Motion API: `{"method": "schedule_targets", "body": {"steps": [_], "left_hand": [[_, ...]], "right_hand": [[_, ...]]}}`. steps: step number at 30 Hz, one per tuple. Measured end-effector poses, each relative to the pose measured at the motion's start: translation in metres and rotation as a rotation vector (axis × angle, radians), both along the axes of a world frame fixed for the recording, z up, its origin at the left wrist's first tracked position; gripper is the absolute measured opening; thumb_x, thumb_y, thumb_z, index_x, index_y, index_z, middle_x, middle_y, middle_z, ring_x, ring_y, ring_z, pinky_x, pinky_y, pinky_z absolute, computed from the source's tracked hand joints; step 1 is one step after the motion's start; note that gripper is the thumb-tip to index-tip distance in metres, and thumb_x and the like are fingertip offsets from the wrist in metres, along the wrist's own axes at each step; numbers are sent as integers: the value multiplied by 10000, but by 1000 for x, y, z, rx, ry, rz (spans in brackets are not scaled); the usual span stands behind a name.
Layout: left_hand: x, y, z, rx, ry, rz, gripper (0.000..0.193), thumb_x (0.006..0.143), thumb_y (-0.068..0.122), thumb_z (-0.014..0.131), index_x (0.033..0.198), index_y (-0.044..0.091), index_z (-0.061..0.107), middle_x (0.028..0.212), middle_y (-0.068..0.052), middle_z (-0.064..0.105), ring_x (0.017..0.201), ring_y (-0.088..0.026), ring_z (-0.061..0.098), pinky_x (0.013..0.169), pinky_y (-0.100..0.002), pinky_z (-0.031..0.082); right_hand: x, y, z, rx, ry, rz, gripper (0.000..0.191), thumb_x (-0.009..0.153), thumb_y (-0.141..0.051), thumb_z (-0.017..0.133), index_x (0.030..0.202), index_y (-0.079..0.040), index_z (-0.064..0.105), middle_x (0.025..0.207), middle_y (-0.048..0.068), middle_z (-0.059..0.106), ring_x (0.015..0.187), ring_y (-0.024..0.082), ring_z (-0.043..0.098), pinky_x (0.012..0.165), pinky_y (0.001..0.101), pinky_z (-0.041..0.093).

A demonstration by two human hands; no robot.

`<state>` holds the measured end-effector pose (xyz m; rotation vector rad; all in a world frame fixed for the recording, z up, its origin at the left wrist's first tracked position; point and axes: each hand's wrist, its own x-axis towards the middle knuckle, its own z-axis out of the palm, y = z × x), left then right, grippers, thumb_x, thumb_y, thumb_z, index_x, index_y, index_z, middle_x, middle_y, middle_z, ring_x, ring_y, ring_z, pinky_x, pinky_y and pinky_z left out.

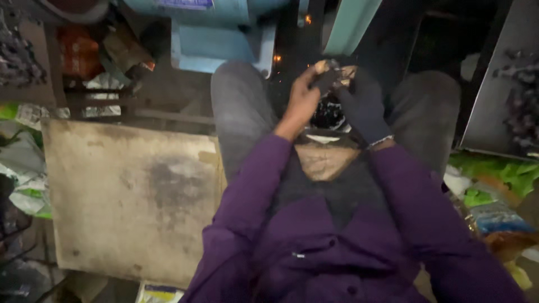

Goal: The person sits on the floor at a bench grinder and grinds small metal workpieces against the spinning wheel, producing sparks. They periodically dip or place the workpieces into a container on their lap and pick up new pieces, repeating the grinding cycle.

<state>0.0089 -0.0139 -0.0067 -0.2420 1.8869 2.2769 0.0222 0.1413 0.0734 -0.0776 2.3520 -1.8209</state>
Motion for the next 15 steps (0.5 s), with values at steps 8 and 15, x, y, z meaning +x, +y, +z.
{"method": "schedule_targets", "body": {"steps": [8, 15], "left_hand": [[-5, -7, 27, 757, -387, -59, 347, 1050, 82, 408, 1320, -32, 593, 1173, -165, 694, 1045, -285, 695, 887, -445, 597], [-11, -12, 64, 893, -303, -209, 318, 1102, 172, 471, 1327, -31, 569, 1222, -171, 665, 1029, -318, 688, 872, -527, 602]], "right_hand": [[-6, 6, 1, -1307, -897, -88, 189, 1093, -202, 538, 1136, -40, 626, 905, 23, 640, 633, 59, 540, 545, 180, 424], [-22, -3, -1, -1200, -813, -26, 219, 1091, -234, 550, 1207, -55, 601, 941, 37, 641, 619, 64, 528, 489, 190, 413]]}}
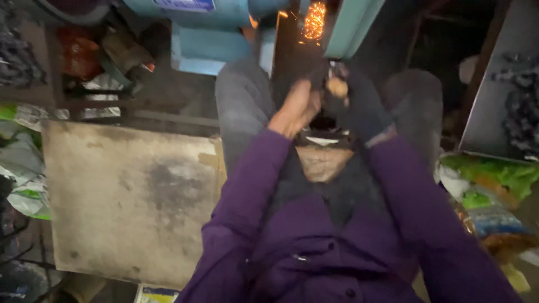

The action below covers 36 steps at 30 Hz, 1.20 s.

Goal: The person sits on the floor at a bench grinder and grinds small metal workpieces against the spinning wheel, producing sparks. They periodically dip or place the workpieces into a container on their lap and pick up new pieces, repeating the grinding cycle.

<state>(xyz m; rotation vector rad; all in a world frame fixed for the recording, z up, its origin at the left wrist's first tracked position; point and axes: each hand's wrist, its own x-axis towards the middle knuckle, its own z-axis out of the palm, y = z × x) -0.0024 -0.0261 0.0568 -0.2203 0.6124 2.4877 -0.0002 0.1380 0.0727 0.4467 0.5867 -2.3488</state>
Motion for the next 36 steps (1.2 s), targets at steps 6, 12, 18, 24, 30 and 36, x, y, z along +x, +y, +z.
{"method": "schedule_targets", "body": {"steps": [6, 12, 18, 24, 30, 36], "left_hand": [[33, -28, 47, -162, 235, -150, 437, 1127, 120, 545, 1549, 16, 495, 1385, -71, 626, 1219, -176, 628, 1065, -341, 516], [36, -34, 61, -151, 285, -221, 441, 1121, 126, 532, 1554, 66, 480, 1354, -70, 624, 1182, -167, 630, 940, -307, 543], [34, -25, 43, -403, 365, -137, 617, 890, -59, 448, 1497, 41, 499, 1325, -90, 630, 1186, -166, 635, 945, -281, 556], [27, -29, 14, -467, 201, -158, 391, 1025, -2, 519, 1414, 9, 563, 1220, -125, 657, 1037, -182, 609, 848, -281, 500], [16, -10, -29, -539, -72, 116, 441, 920, 8, 507, 1354, 60, 566, 1093, -70, 667, 937, -186, 623, 755, -302, 529], [26, 33, -38, -114, 65, 93, 507, 1041, 61, 580, 1534, 9, 474, 1388, -81, 573, 1241, -144, 562, 1076, -288, 420]], "right_hand": [[44, 15, 11, 624, 494, 209, 350, 1102, -267, 494, 1364, -42, 547, 1206, 19, 622, 1070, 92, 599, 919, 262, 515], [49, 20, 11, 580, 525, 197, 365, 1108, -271, 496, 1393, -47, 535, 1200, 37, 620, 1058, 119, 593, 911, 295, 513], [51, 9, 29, 758, 542, 169, 331, 1095, -232, 531, 1355, -29, 562, 1189, 74, 671, 1067, 133, 630, 933, 287, 523], [44, 0, 63, 1084, 1114, -80, 384, 1042, -118, 634, 1379, 14, 507, 1268, 117, 606, 1165, 149, 602, 991, 300, 500], [41, -5, 51, 1098, 442, 217, 233, 1060, -220, 568, 1177, -49, 675, 880, 55, 656, 739, 142, 573, 656, 309, 483], [9, 5, 5, 929, 664, -257, 262, 1144, -226, 552, 1158, 2, 679, 1048, -1, 683, 949, 51, 608, 840, 233, 512]]}}
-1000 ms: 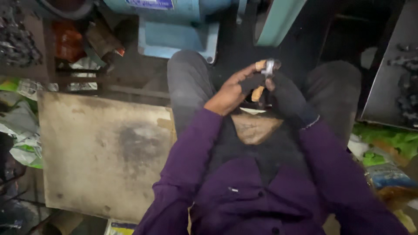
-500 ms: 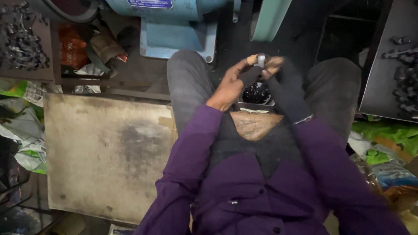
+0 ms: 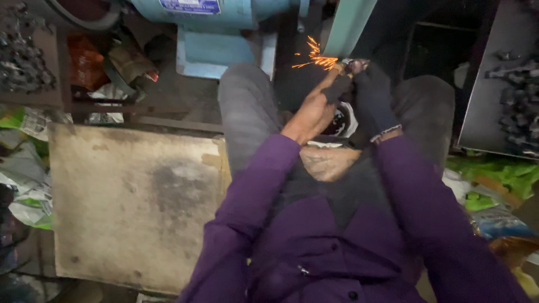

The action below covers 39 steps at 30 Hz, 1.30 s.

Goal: The person sits on the floor at a bench grinder and grinds small metal workpieces against the spinning wheel, producing sparks. They periodically dip or place the workpieces into a container on their lap and pick up new pieces, repeating the grinding cycle.

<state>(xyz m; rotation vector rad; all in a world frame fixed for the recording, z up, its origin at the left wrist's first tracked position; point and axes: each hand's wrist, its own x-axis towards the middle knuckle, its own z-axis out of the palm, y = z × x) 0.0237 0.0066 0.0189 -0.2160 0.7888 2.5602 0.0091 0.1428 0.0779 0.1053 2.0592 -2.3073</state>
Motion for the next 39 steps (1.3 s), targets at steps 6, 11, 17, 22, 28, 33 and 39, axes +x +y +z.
{"method": "schedule_targets", "body": {"steps": [6, 11, 17, 22, 28, 33, 39], "left_hand": [[4, -6, 42, -125, -7, 28, 507, 1057, 92, 543, 1547, 4, 449, 1483, -25, 523, 1379, -110, 465, 1152, -262, 333], [6, -19, 42, -541, 143, 71, 660, 828, -73, 468, 1474, 53, 515, 1233, -68, 683, 1032, -132, 630, 925, -252, 471], [-10, -13, -7, -896, 179, 132, 288, 960, 21, 575, 1210, -11, 714, 892, -60, 677, 747, -89, 578, 642, -273, 485], [-34, -18, -17, -950, 75, 62, 343, 912, 63, 532, 1196, -5, 714, 818, -76, 688, 658, -120, 608, 565, -276, 483], [-26, -40, 3, -354, -335, -45, 311, 1017, 90, 475, 1280, 15, 621, 1050, -85, 716, 863, -206, 743, 666, -332, 567], [-17, -22, 9, -244, -303, 39, 505, 964, -21, 317, 1413, 5, 548, 1239, -157, 654, 1087, -291, 676, 931, -445, 581], [3, -5, 19, -229, 59, -89, 584, 931, -122, 428, 1499, 5, 466, 1517, -72, 514, 1377, -225, 509, 1178, -414, 428]], "right_hand": [[-3, 10, 2, 94, -93, 40, 257, 1118, -224, 571, 1159, 6, 676, 988, 5, 684, 887, 87, 603, 780, 264, 497], [22, -7, 10, 584, 291, 251, 293, 1024, -105, 590, 1261, 49, 666, 1115, 102, 746, 1052, 118, 638, 875, 285, 519], [8, -20, 0, 86, 15, 214, 239, 1048, -194, 617, 1113, 16, 711, 993, 50, 699, 895, 72, 601, 758, 270, 515], [-7, -25, -9, 339, -287, 145, 289, 1026, -271, 632, 966, 4, 700, 784, 27, 673, 697, 99, 615, 606, 303, 503], [28, -19, 5, 461, -15, 131, 260, 984, -242, 707, 1051, 7, 669, 885, 49, 688, 783, 117, 642, 701, 315, 513], [12, -14, 10, 212, 214, 1, 198, 1147, -175, 598, 1228, 3, 632, 1104, 59, 681, 990, 146, 658, 840, 302, 528], [-17, 11, 15, -125, -245, -98, 213, 1111, -251, 559, 1158, -61, 641, 915, 11, 652, 745, 89, 585, 635, 250, 482]]}}
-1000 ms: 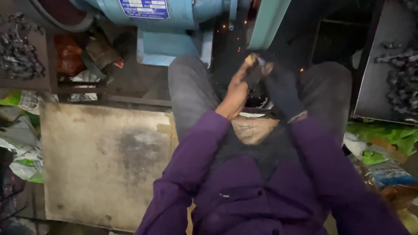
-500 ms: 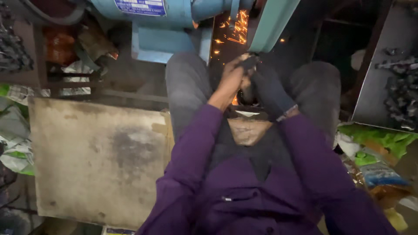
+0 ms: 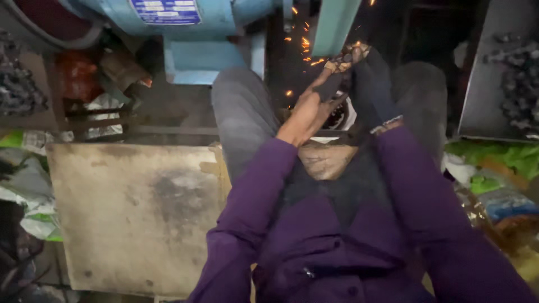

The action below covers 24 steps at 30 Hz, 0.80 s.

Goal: The person sits on the floor at a bench grinder and grinds small metal workpieces against the spinning wheel, producing sparks. They periodically dip or place the workpieces into a container on their lap and pick up new pieces, repeating the grinding cycle.

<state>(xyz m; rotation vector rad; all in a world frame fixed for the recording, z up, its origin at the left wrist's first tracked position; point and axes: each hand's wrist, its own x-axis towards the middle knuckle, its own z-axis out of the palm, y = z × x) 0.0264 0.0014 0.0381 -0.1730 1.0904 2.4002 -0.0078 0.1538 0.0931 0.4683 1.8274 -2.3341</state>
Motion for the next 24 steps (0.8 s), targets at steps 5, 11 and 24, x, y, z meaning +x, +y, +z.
{"method": "schedule_targets", "body": {"steps": [5, 11, 24], "left_hand": [[17, 10, 22, -147, 31, -356, 547, 1004, 46, 413, 1547, -13, 419, 1577, -143, 416, 1450, -254, 380, 1182, -343, 333], [65, 25, 83, -368, 666, -720, 854, 715, -45, 533, 1552, 67, 400, 1604, -115, 417, 1506, -300, 396, 1215, -424, 375], [6, 15, 11, 143, -585, 60, 491, 985, 395, 388, 1186, 8, 613, 1199, -204, 677, 1113, -365, 666, 965, -479, 556]], "right_hand": [[50, 14, 74, 620, 361, -198, 274, 1194, -279, 470, 1288, -42, 572, 1095, 47, 687, 1040, 148, 662, 933, 298, 517], [19, 149, 85, 1582, 636, -309, 270, 1095, -283, 506, 1101, -72, 675, 1148, 162, 698, 1057, 331, 657, 910, 445, 500], [10, 105, 33, 1001, 565, 42, 176, 984, -154, 625, 1068, -20, 703, 1028, 174, 684, 956, 343, 669, 844, 486, 527]]}}
